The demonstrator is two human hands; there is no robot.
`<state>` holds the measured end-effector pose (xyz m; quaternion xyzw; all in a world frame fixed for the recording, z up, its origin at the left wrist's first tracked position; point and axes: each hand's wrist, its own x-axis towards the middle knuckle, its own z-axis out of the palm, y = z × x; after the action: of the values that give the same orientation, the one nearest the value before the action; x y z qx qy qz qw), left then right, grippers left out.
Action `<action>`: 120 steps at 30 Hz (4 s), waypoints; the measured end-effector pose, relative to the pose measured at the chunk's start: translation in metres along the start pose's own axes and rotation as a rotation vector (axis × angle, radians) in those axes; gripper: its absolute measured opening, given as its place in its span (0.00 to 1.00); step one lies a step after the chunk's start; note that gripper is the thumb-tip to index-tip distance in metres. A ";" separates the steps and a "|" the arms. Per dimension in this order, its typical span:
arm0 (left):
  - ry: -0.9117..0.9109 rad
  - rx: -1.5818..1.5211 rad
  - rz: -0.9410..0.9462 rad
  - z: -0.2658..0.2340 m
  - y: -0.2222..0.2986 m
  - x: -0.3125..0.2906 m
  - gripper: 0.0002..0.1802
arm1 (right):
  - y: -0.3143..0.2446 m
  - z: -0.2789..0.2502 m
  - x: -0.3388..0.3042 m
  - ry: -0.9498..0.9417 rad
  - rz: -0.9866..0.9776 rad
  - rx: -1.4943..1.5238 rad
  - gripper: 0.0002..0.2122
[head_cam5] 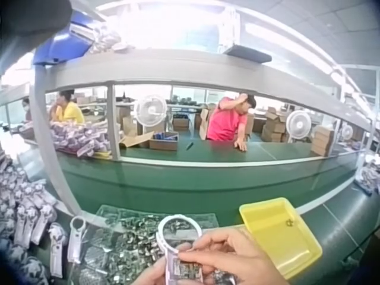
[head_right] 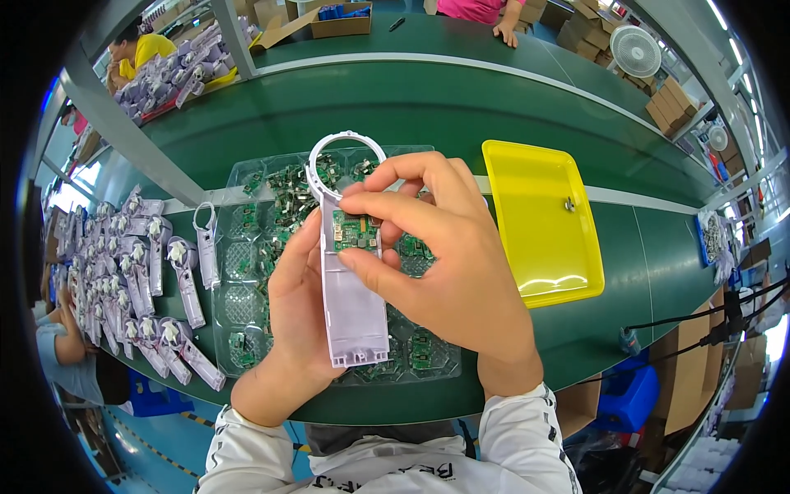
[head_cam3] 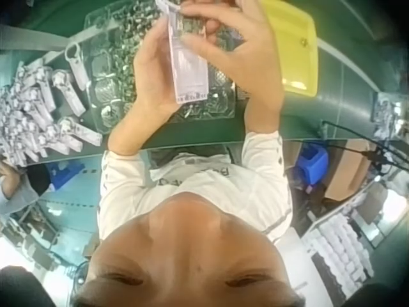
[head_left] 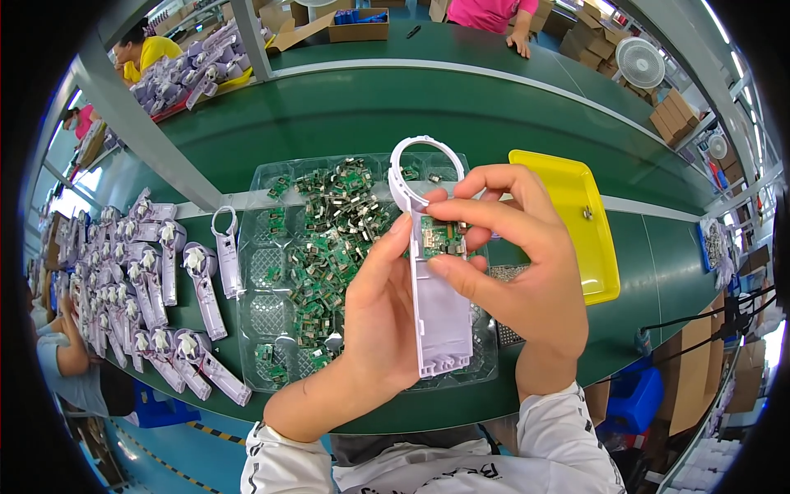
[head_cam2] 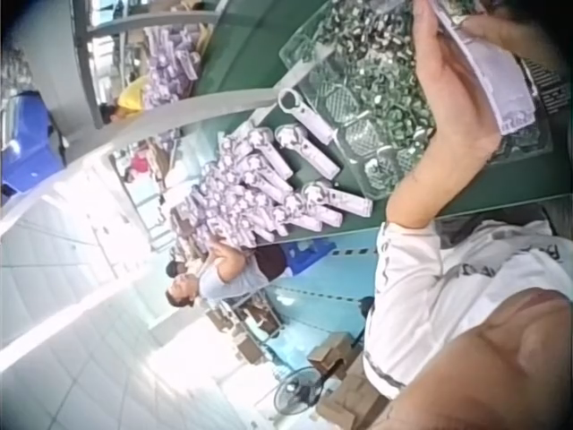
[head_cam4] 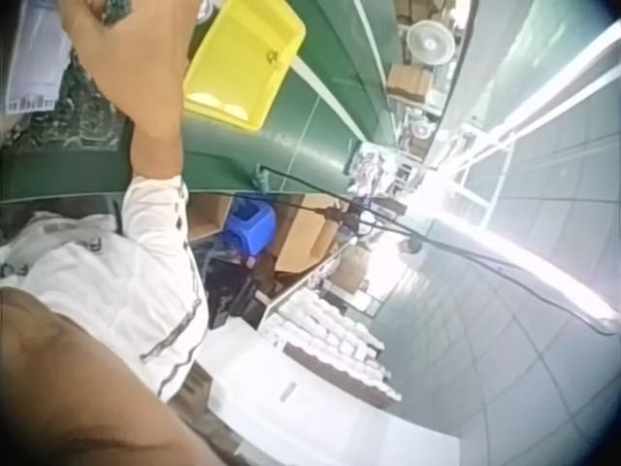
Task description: The person inserts printed circuit boards into white plastic handheld device housings by hand on a factory production line.
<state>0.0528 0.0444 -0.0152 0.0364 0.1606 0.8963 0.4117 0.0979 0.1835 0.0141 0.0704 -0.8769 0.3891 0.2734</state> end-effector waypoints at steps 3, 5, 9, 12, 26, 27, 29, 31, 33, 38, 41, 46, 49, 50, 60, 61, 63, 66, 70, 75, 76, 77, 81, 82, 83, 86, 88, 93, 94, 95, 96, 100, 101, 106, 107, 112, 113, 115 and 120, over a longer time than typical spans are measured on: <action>0.030 0.013 0.001 0.001 0.001 -0.001 0.23 | -0.006 -0.001 -0.001 -0.026 0.073 0.047 0.17; -0.007 0.015 -0.016 0.001 0.002 -0.002 0.23 | -0.007 -0.002 -0.001 -0.023 0.078 0.058 0.17; 0.015 -0.027 -0.022 0.001 0.001 -0.003 0.22 | -0.003 -0.005 0.000 -0.040 0.010 0.009 0.19; -0.009 -0.016 -0.021 0.001 0.002 -0.003 0.23 | -0.002 -0.003 0.000 -0.012 -0.008 0.011 0.18; -0.004 0.010 0.029 0.004 -0.002 -0.005 0.25 | -0.008 -0.003 -0.002 0.022 -0.064 -0.091 0.16; -0.004 0.010 0.029 0.005 -0.002 -0.005 0.25 | -0.008 -0.002 -0.002 0.037 -0.052 -0.062 0.16; 0.001 0.014 0.033 0.007 -0.003 -0.006 0.25 | -0.008 -0.003 -0.003 0.030 -0.058 -0.073 0.16; -0.026 -0.011 0.020 0.003 -0.003 -0.006 0.25 | -0.010 -0.004 -0.003 0.022 -0.065 -0.083 0.16; -0.051 -0.036 0.007 0.002 -0.003 -0.006 0.26 | -0.013 -0.003 -0.004 0.041 -0.044 -0.089 0.16; -0.039 0.044 0.056 0.003 -0.005 -0.006 0.27 | -0.017 -0.005 -0.004 0.048 -0.065 -0.156 0.16; -0.010 0.051 0.059 0.005 -0.007 -0.007 0.28 | -0.019 -0.006 -0.005 0.058 -0.061 -0.160 0.17; 0.004 0.083 0.074 0.010 -0.007 -0.009 0.28 | -0.022 -0.007 -0.008 0.060 -0.064 -0.196 0.17; -0.006 0.087 0.073 0.008 -0.008 -0.009 0.29 | -0.023 -0.008 -0.009 0.058 -0.065 -0.220 0.18; -0.029 0.075 0.072 0.008 -0.008 -0.009 0.29 | -0.023 -0.010 -0.009 0.057 -0.082 -0.229 0.18; -0.050 0.227 0.101 0.011 -0.005 -0.013 0.31 | -0.028 -0.011 -0.013 0.086 -0.123 -0.255 0.18; -0.051 0.227 0.098 0.009 -0.006 -0.012 0.31 | -0.027 -0.011 -0.013 0.087 -0.120 -0.257 0.18; -0.060 0.203 0.088 0.007 -0.006 -0.013 0.31 | -0.026 -0.011 -0.013 0.093 -0.155 -0.288 0.19; -0.064 0.154 0.082 0.007 -0.006 -0.014 0.30 | -0.025 -0.011 -0.013 0.087 -0.145 -0.255 0.19; 0.047 0.044 0.031 0.017 -0.006 -0.012 0.27 | -0.018 -0.008 -0.006 0.071 -0.126 -0.183 0.18; 0.007 -0.138 -0.122 0.003 0.004 -0.013 0.23 | -0.005 -0.011 -0.001 -0.020 -0.101 -0.029 0.15; 0.002 -0.128 -0.085 0.000 0.002 -0.012 0.22 | -0.004 -0.010 -0.001 -0.035 -0.087 0.038 0.14; 0.009 -0.131 -0.080 0.001 0.002 -0.013 0.22 | -0.006 -0.010 -0.002 -0.053 -0.047 0.063 0.12; -0.017 -0.116 -0.010 0.004 0.006 -0.013 0.23 | 0.000 -0.003 0.000 -0.056 -0.115 0.039 0.12; 0.007 -0.094 -0.017 0.006 0.008 -0.013 0.23 | 0.001 -0.001 0.001 -0.054 -0.118 0.044 0.12; 0.021 -0.135 -0.045 0.005 0.008 -0.014 0.24 | 0.003 0.001 0.001 -0.053 -0.118 0.050 0.13; -0.107 -0.216 -0.001 0.003 0.012 -0.015 0.23 | 0.004 0.009 0.005 -0.030 -0.144 0.094 0.14; -0.079 -0.274 -0.045 0.007 0.017 -0.015 0.24 | 0.000 0.008 0.007 -0.026 -0.175 0.057 0.14; -0.171 -0.439 -0.167 0.012 0.021 -0.018 0.27 | -0.003 0.025 0.008 0.203 -0.252 0.103 0.13; -0.157 -0.409 -0.141 0.012 0.022 -0.019 0.26 | -0.003 0.030 0.007 0.199 -0.252 0.112 0.13; -0.143 -0.379 -0.115 0.013 0.022 -0.020 0.26 | -0.004 0.034 0.007 0.218 -0.255 0.179 0.12; -0.124 -0.461 -0.111 0.015 0.021 -0.022 0.27 | -0.004 0.035 0.006 0.239 -0.255 0.235 0.12; -0.080 -0.381 -0.098 0.020 0.022 -0.024 0.29 | -0.013 0.041 0.006 0.288 -0.301 0.020 0.11; -0.070 -0.538 -0.166 0.022 0.024 -0.023 0.31 | -0.023 0.042 0.006 0.298 -0.298 -0.032 0.11; 0.014 -0.376 -0.099 0.024 0.020 -0.023 0.34 | -0.024 0.056 0.006 0.373 -0.241 0.022 0.11; 0.087 -0.231 -0.041 0.028 0.015 -0.021 0.34 | -0.024 0.057 0.005 0.372 -0.219 0.035 0.12; 0.520 0.164 0.145 0.068 0.001 -0.007 0.35 | -0.025 0.049 0.007 0.230 -0.191 0.096 0.11; 0.512 0.201 0.117 0.067 0.001 -0.008 0.35 | -0.027 0.050 0.005 0.294 -0.165 0.067 0.11; 0.507 0.175 0.111 0.066 0.001 -0.007 0.34 | -0.028 0.055 0.002 0.357 -0.143 0.039 0.11; 0.482 0.047 0.098 0.063 0.003 -0.011 0.31 | -0.030 0.057 0.001 0.409 -0.149 -0.050 0.10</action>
<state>0.0703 0.0511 0.0459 -0.1612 0.2729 0.8941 0.3164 0.0830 0.1216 0.0028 0.0479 -0.8048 0.3522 0.4754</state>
